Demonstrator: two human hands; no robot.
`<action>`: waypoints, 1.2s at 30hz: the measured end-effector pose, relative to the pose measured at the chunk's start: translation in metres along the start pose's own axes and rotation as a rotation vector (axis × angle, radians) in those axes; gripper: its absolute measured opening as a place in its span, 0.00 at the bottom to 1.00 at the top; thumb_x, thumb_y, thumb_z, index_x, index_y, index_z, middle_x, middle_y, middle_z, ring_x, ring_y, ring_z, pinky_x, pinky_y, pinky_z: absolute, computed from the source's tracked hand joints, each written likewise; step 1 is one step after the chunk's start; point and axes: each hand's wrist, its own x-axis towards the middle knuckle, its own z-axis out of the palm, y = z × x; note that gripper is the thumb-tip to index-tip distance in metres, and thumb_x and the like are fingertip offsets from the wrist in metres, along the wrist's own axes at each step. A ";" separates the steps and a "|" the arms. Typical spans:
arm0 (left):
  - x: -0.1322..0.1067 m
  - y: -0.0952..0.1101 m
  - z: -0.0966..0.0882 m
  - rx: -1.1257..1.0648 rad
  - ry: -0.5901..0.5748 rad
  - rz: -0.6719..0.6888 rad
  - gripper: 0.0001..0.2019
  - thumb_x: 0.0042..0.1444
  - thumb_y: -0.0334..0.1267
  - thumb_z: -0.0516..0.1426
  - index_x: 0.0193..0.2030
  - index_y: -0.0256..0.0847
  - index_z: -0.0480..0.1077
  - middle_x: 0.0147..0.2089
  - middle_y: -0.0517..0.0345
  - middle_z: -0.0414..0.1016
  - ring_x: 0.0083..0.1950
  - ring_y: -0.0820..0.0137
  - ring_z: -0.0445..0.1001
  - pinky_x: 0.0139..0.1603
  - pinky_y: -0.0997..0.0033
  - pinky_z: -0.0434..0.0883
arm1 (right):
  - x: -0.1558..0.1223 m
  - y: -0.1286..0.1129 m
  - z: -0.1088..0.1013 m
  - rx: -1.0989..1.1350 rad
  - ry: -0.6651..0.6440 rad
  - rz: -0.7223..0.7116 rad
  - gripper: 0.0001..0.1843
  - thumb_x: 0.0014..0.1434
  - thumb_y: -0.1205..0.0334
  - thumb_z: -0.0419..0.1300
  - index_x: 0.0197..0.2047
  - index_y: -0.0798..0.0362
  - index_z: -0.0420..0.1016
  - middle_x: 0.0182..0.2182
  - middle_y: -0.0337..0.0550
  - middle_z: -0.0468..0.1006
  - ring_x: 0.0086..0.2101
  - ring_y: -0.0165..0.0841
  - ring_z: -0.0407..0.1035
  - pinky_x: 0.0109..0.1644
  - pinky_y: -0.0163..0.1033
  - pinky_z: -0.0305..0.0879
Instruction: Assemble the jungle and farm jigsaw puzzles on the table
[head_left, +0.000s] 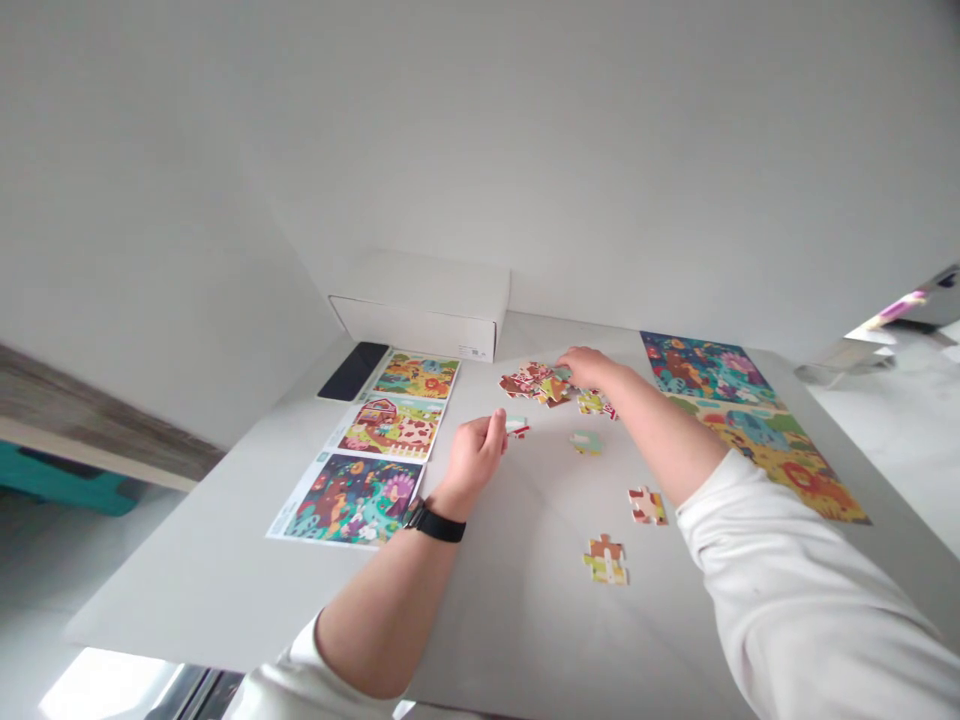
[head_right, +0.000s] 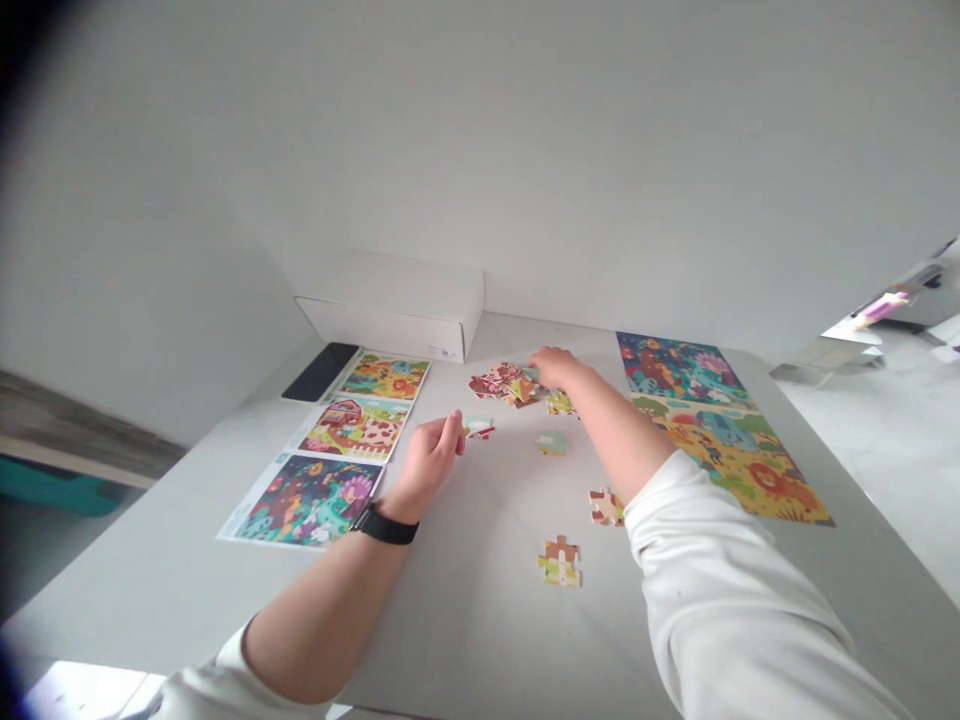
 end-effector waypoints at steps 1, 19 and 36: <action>0.000 0.000 0.000 -0.003 -0.005 0.001 0.34 0.74 0.61 0.45 0.19 0.44 0.64 0.19 0.59 0.67 0.24 0.69 0.66 0.32 0.67 0.63 | -0.001 0.000 -0.002 -0.011 -0.012 0.028 0.23 0.49 0.67 0.75 0.50 0.43 0.89 0.50 0.49 0.87 0.44 0.44 0.81 0.46 0.41 0.73; 0.005 -0.002 0.011 -0.032 0.046 0.143 0.20 0.66 0.39 0.58 0.64 0.45 0.67 0.47 0.56 0.79 0.35 0.72 0.74 0.38 0.73 0.69 | -0.104 -0.011 -0.006 1.017 0.283 0.265 0.22 0.56 0.40 0.72 0.39 0.52 0.81 0.30 0.40 0.82 0.28 0.33 0.73 0.36 0.38 0.72; -0.006 0.024 0.024 -0.038 -0.461 0.083 0.27 0.54 0.64 0.67 0.29 0.38 0.75 0.26 0.58 0.75 0.27 0.74 0.63 0.29 0.71 0.57 | -0.193 -0.109 0.020 0.912 0.480 0.031 0.15 0.65 0.46 0.66 0.40 0.48 0.87 0.39 0.44 0.88 0.37 0.38 0.80 0.45 0.42 0.76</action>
